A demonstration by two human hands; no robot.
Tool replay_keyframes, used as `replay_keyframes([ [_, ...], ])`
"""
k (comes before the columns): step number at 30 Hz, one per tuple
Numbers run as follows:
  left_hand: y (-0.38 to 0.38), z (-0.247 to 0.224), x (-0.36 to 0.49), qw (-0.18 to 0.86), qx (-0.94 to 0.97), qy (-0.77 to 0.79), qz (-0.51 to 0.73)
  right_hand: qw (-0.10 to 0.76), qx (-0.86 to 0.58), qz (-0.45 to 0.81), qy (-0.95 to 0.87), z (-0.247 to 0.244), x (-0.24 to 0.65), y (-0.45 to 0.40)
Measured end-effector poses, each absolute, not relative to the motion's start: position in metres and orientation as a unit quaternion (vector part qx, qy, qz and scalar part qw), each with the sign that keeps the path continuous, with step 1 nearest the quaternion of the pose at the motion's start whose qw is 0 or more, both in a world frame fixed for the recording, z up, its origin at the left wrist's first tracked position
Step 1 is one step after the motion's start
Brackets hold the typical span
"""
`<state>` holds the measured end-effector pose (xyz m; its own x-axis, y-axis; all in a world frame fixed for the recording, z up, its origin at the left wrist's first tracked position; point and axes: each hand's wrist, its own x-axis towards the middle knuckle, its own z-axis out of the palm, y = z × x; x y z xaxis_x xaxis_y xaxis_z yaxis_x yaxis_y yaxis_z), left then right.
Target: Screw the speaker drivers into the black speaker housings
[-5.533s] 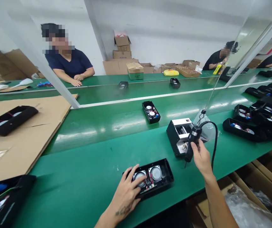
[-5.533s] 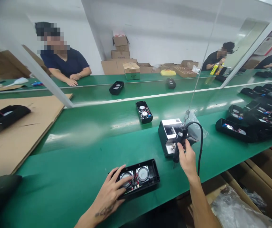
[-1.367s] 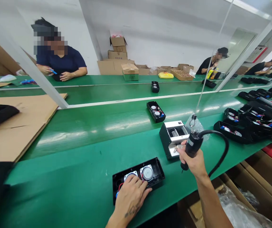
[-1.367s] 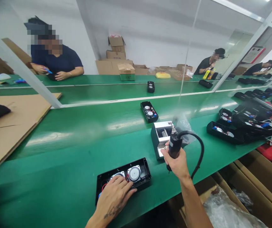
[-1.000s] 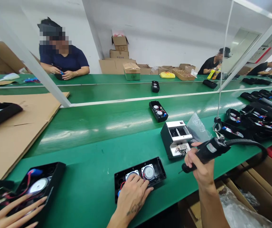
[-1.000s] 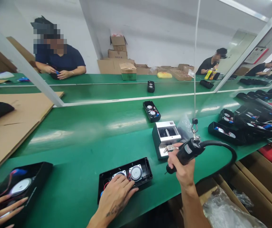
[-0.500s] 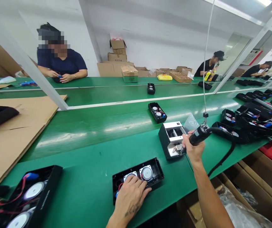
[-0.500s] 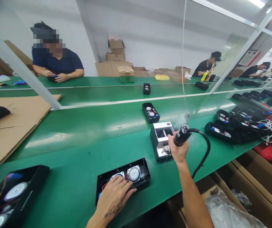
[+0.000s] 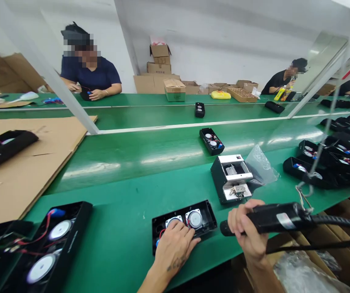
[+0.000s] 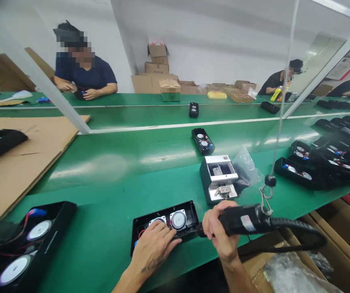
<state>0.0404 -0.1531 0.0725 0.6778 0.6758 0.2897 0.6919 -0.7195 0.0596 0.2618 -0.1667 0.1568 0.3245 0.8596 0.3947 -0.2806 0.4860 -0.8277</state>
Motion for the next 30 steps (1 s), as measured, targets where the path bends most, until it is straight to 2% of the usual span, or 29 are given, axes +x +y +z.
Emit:
replay_keyframes([
  [7, -0.153, 0.072, 0.040, 0.019, -0.916, -0.373, -0.146, 0.719, -0.325, 0.410, -0.458, 0.135, 0.217, -0.162],
  [22, -0.156, 0.080, 0.042, 0.000, -0.915, -0.379, -0.134, 0.696, -0.357, 0.406, -0.472, 0.122, 0.215, -0.165],
  [30, -0.153, 0.080, 0.041, -0.007, -0.915, -0.377, -0.142, 0.713, -0.323, 0.420, -0.459, 0.128, 0.214, -0.166],
])
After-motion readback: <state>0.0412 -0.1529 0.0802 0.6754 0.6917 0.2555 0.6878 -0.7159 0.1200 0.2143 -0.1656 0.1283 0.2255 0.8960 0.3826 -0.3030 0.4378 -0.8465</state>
